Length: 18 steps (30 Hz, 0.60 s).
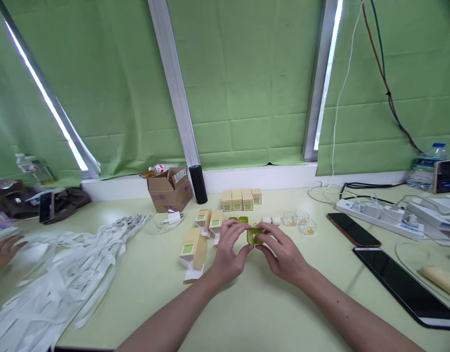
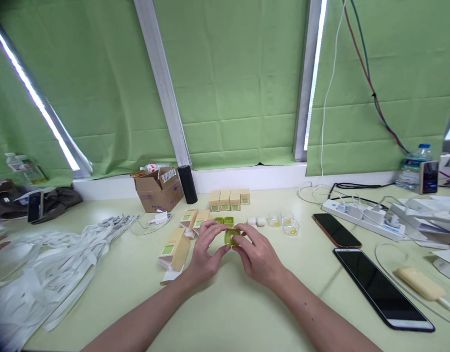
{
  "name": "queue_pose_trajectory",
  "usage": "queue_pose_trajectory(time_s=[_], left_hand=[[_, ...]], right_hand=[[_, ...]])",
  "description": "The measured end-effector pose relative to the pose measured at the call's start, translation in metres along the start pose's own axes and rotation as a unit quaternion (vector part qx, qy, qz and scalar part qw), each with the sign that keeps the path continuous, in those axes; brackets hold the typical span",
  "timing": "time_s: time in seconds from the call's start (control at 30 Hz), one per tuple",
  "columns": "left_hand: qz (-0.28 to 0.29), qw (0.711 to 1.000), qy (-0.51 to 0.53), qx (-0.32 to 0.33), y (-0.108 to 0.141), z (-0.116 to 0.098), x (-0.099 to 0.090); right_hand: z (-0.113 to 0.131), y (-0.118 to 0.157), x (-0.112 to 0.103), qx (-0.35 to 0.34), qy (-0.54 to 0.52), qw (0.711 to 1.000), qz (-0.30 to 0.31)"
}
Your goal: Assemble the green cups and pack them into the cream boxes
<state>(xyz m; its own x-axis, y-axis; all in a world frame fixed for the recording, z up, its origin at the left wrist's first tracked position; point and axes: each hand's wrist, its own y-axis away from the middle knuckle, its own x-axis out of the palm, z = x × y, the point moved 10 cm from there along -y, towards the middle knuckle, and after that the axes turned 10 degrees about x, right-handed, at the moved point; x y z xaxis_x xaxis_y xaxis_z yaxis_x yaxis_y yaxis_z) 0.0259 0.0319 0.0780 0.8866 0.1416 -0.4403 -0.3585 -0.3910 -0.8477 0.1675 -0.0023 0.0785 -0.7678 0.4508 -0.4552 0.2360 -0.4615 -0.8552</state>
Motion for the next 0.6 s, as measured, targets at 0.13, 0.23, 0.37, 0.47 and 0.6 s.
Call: queue_pose_trajectory(time_s=[0.13, 0.23, 0.37, 0.47, 0.6], left_hand=[[-0.001, 1.000, 0.003, -0.002, -0.0004, -0.0001, 0.0000], [-0.002, 1.000, 0.003, -0.004, -0.0005, 0.0000, -0.0004], [-0.004, 1.000, 0.004, -0.005, -0.0006, 0.0001, -0.0009], [-0.003, 1.000, 0.001, -0.006, -0.0005, 0.0001, -0.0007], [-0.008, 1.000, -0.004, -0.003, -0.0007, -0.0012, -0.0017]], right_hand=[[0.0004, -0.0006, 0.0002, 0.001, -0.001, 1.000, 0.002], [0.0007, -0.0006, 0.0004, -0.004, -0.004, 1.000, 0.001], [0.0007, 0.0000, -0.0001, -0.006, -0.006, 1.000, -0.001], [0.0005, 0.0002, 0.0009, -0.003, -0.011, 1.000, 0.006], [0.0026, -0.0006, 0.0005, -0.009, -0.014, 1.000, 0.002]])
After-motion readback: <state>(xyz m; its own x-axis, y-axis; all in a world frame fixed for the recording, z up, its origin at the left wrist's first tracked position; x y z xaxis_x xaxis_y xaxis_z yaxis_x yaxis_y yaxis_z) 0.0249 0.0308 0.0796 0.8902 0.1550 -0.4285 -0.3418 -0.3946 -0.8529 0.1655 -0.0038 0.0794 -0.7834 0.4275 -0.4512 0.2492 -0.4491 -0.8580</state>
